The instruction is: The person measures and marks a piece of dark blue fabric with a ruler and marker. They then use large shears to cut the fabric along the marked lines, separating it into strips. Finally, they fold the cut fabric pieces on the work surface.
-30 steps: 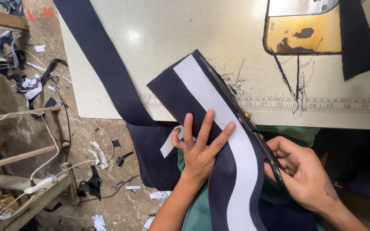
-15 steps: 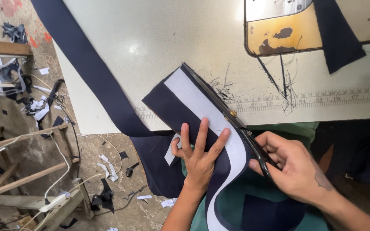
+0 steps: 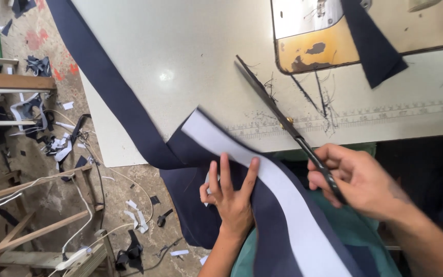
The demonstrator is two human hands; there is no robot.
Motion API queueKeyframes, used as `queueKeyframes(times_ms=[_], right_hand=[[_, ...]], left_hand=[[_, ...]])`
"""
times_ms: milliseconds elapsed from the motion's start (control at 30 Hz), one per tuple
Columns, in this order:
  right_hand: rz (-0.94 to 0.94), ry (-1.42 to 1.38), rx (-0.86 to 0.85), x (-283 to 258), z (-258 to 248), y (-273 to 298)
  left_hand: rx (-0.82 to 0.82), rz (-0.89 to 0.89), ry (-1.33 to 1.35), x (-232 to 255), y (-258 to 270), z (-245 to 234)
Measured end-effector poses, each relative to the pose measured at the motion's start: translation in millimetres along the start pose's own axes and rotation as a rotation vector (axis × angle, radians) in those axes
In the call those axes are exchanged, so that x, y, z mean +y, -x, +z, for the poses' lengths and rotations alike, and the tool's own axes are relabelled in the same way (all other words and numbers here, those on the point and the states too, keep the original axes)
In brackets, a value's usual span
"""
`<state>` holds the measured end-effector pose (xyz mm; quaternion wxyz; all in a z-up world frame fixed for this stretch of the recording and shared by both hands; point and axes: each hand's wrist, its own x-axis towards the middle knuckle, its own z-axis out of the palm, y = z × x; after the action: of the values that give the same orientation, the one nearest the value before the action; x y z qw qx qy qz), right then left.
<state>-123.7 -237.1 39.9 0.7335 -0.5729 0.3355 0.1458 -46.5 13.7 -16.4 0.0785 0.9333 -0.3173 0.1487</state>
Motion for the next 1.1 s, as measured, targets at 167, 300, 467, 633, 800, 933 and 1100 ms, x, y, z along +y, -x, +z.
queueKeyframes(times_ms=[167, 300, 467, 633, 800, 933, 1100], right_hand=[[0.033, 0.112, -0.191, -9.4, -54.1, 38.2], [0.039, 0.476, -0.217, -39.9, -89.0, 63.7], [-0.117, 0.636, 0.084, -35.3, -137.1, 115.0], [-0.116, 0.445, 0.119, 55.2, -231.0, 161.6], [-0.322, 0.288, 0.038, 74.5, -240.3, 173.6], [-0.253, 0.235, -0.095, 70.3, -232.1, 161.2], [-0.243, 0.388, -0.026, 79.7, -215.3, 125.1]], left_hand=[[-0.088, 0.131, 0.168, -7.7, 31.4, 35.7], [-0.033, 0.262, 0.424, 23.3, 22.3, 105.6], [-0.105, 0.468, 0.679, 88.2, -48.4, 71.6], [-0.062, 0.495, 0.132, 136.1, -9.5, 142.0], [-0.323, 0.601, -0.011, 176.6, -3.2, 163.0], [-0.465, 0.616, -0.096, 153.8, -10.0, 151.7], [-0.482, 0.408, 0.328, 77.9, -30.6, 84.8]])
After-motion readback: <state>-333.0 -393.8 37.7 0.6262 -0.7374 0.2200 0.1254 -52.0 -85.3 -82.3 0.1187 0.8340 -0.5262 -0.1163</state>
